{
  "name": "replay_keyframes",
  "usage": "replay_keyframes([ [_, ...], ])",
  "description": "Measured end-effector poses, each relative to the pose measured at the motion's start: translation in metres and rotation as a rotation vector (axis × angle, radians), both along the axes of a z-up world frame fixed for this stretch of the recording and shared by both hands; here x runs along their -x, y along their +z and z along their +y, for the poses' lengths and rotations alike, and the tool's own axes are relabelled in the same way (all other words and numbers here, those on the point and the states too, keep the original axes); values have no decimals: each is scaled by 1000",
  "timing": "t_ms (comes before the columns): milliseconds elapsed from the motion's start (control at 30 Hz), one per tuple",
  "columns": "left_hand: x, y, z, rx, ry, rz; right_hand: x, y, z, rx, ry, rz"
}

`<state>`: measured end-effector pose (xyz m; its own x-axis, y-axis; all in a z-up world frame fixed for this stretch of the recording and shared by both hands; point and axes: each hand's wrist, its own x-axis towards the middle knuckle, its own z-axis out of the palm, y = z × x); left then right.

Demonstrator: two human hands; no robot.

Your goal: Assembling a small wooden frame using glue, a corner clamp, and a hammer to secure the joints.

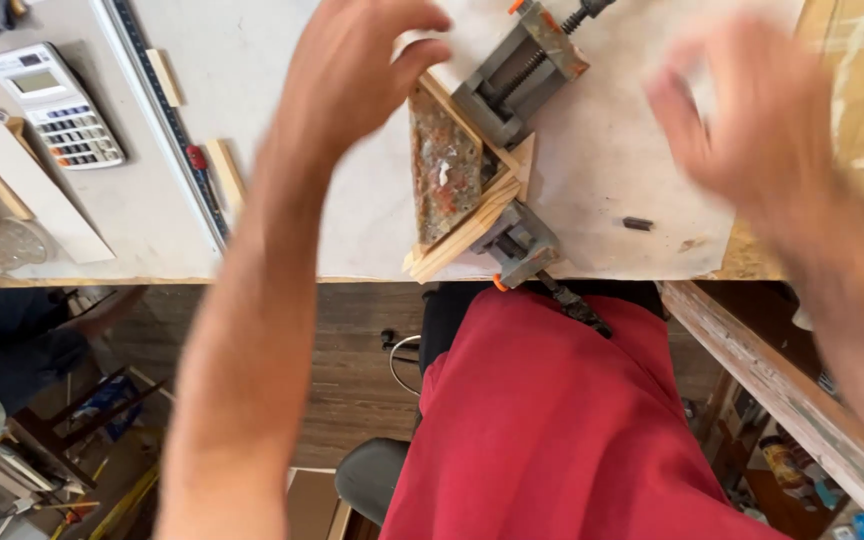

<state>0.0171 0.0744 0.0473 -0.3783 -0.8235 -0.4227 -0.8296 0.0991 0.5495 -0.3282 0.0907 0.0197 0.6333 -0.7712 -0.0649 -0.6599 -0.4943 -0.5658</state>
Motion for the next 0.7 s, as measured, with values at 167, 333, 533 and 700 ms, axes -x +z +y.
replay_keyframes([
  [167, -21, 2, 127, 126, 679, 133, 10, 19, 138, -743, -376, 62],
  [333, -14, -17, 208, -583, 907, 345, -1, -16, 216, -1244, -548, -63],
  [533, -18, -31, 214, -594, 817, 422, 12, -96, 248, -1713, -600, -822],
  [700, -21, -39, 223, -605, 765, 406, 16, -106, 250, -1616, -574, -740],
])
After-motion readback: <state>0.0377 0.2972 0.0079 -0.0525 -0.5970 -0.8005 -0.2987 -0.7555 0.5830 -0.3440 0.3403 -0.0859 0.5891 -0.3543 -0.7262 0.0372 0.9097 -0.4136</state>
